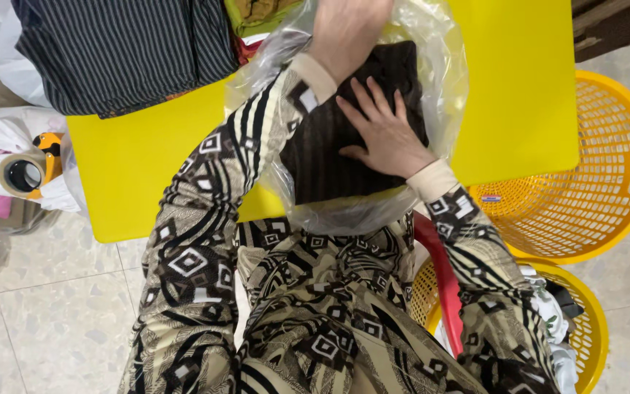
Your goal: The person folds several pieces of clothing on a yellow table, including a brown patterned garment, striped pants, and solid-colored shirts. They then place the folded items into a clear plastic bag and tie it closed.
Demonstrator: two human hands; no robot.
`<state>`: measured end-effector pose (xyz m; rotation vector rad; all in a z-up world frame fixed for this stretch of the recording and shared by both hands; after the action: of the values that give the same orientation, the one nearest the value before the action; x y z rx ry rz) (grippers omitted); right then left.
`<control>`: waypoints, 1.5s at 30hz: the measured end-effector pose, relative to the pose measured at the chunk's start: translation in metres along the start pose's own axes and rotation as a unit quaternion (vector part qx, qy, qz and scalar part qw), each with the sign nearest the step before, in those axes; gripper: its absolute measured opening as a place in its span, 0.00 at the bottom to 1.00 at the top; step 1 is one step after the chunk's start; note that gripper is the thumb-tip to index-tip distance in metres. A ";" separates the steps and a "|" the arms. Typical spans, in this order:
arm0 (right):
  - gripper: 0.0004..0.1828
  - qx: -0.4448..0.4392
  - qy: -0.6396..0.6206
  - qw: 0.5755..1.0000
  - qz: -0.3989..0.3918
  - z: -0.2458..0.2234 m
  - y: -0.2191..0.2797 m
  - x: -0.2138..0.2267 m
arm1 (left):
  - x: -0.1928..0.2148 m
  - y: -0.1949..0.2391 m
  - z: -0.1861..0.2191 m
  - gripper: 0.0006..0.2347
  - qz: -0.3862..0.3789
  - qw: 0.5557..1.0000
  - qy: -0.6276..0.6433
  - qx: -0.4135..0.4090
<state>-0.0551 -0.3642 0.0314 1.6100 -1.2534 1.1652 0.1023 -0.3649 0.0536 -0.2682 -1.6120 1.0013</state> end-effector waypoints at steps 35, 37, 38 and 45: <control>0.54 -0.076 0.116 0.987 -0.082 0.016 0.024 0.012 | 0.070 0.148 0.046 0.43 -0.423 0.900 0.038 0.103; 0.60 -0.126 0.108 0.978 -0.130 0.032 0.023 0.000 | 0.085 0.151 0.035 0.42 -0.433 0.888 0.073 0.134; 0.61 -0.134 0.104 0.976 -0.137 0.034 0.021 -0.005 | 0.091 0.149 0.030 0.42 -0.432 0.885 0.101 0.141; 0.63 -0.093 0.114 0.981 -0.130 0.010 0.009 0.015 | 0.123 0.134 0.020 0.36 -0.379 0.897 0.186 0.130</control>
<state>-0.0606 -0.3795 0.0432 1.4092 -0.9435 1.0033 0.0016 -0.2123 0.0435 0.3253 -1.0607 0.4981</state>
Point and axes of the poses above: each hand's wrist, its own y-axis away from the middle knuckle, its own x-axis out of the back of the hand, z = x × y, the point moved 7 cm from there along -y, towards the middle knuckle, and after that the axes turned 1 degree about y, right-handed, at the moved point
